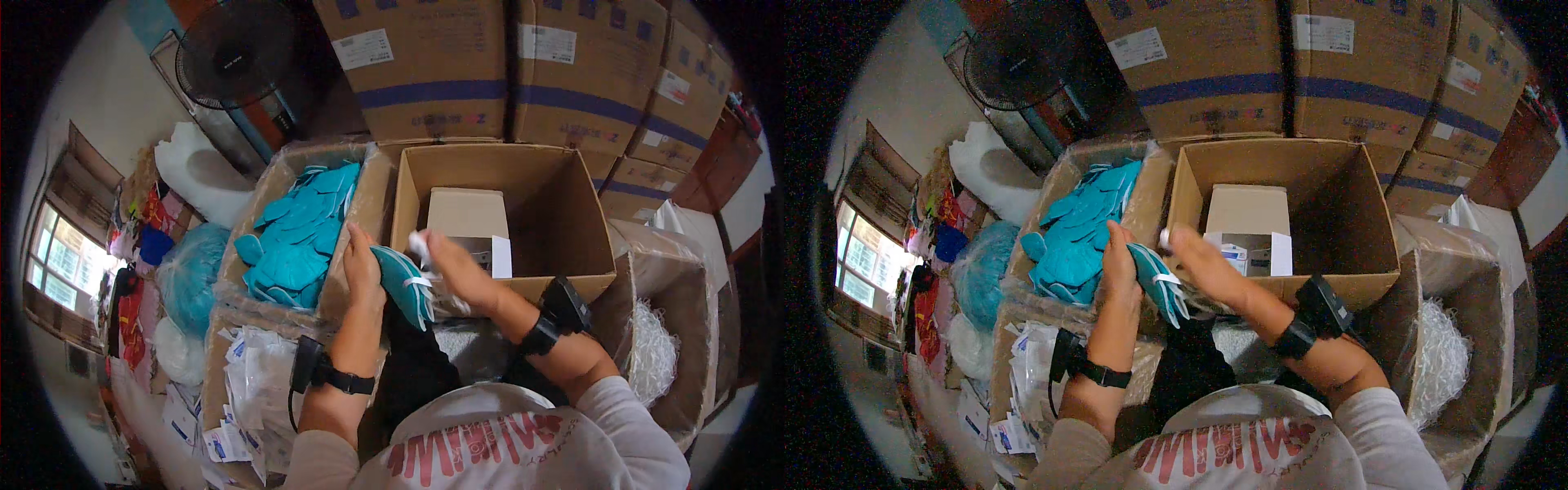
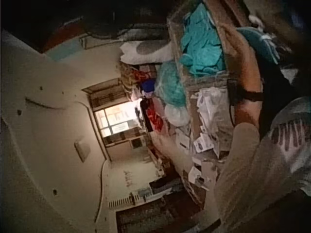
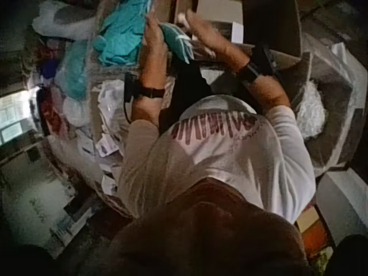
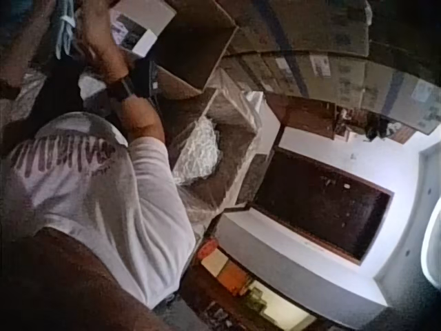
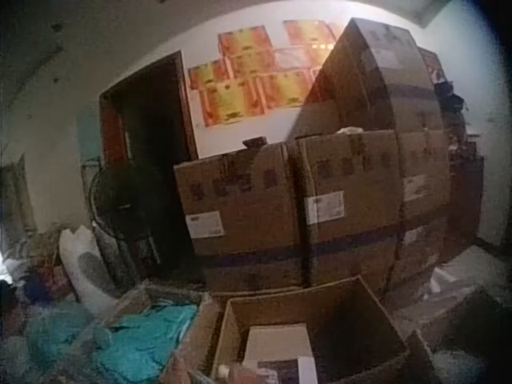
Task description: Sort, fold, and pack facial masks into cardboard boxes.
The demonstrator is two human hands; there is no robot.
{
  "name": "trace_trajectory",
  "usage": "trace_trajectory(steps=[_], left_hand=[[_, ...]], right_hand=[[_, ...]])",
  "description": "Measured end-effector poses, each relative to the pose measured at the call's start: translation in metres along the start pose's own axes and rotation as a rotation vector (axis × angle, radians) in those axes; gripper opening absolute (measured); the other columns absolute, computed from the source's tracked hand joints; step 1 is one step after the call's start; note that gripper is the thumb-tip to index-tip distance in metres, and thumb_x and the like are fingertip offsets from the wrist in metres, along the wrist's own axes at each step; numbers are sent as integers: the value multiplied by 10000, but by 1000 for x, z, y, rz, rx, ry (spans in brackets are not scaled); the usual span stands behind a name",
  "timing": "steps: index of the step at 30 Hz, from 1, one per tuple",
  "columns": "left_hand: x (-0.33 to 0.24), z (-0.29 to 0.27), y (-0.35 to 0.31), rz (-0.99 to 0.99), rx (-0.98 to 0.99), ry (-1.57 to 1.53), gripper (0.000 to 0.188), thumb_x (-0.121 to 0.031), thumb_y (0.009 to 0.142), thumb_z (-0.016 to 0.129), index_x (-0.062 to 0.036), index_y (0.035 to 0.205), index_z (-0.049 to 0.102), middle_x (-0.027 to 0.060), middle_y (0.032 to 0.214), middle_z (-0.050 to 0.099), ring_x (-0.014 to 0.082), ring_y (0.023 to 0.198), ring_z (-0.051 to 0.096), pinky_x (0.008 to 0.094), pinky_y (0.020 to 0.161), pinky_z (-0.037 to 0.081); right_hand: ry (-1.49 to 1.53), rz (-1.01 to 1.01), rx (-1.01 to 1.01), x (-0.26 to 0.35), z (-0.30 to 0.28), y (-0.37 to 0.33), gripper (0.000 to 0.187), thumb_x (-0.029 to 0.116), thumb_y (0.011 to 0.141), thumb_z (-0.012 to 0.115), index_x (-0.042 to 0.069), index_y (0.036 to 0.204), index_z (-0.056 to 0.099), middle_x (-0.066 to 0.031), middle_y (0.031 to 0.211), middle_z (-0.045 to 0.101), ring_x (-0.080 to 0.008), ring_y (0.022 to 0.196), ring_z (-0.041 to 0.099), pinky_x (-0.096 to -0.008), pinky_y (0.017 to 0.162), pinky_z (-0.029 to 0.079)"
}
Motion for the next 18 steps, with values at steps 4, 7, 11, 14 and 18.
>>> trace_trajectory(steps=[4, 7, 11, 14, 18], left_hand=[[5, -24, 10, 34, -109, 26, 662, -490, 896, 347, 79, 1233, 376, 178, 1237, 443, 258, 1122, 441, 319, 944, 334], [10, -37, 14, 56, -182, 48, 664, -500, 896, 331, 74, 1222, 393, 182, 1233, 451, 255, 1126, 445, 320, 936, 342], [40, -37, 13, -115, -142, 224, 634, -507, 894, 308, 48, 1146, 481, 215, 1149, 516, 274, 1066, 502, 339, 873, 394], [42, -11, -4, 207, -61, 526, 603, -492, 893, 311, 43, 1058, 535, 246, 1056, 553, 322, 967, 541, 367, 807, 424], [19, 26, -1, 241, 46, 656, 575, -461, 895, 319, 56, 989, 553, 287, 992, 558, 386, 852, 550, 405, 749, 432]], right_hand=[[-277, 52, 215, 11, 38, -35, 291, 281, 902, 454, -1, 958, 501, -127, 846, 531, -221, 775, 504, -332, 706, 410], [-432, 64, 213, 11, 30, -46, 247, 253, 889, 472, 9, 877, 507, -180, 779, 533, -298, 726, 522, -366, 662, 408], [-575, -236, 56, 43, 19, -45, 202, 188, 887, 455, -6, 850, 499, -195, 739, 521, -355, 696, 517, -393, 640, 408], [-283, -625, 22, 82, 53, -26, 227, 173, 886, 444, -16, 765, 475, -192, 679, 498, -367, 651, 504, -398, 623, 407], [-357, -364, 206, 78, 78, -25, 275, 156, 901, 402, -32, 708, 456, -191, 628, 441, -324, 586, 478, -358, 570, 401]])
Point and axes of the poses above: each hand's wrist, its own y-axis towards the middle knuckle, its own z-axis out of the palm, x = y × z, the point moved 9 cm from there along y, towards the middle knuckle
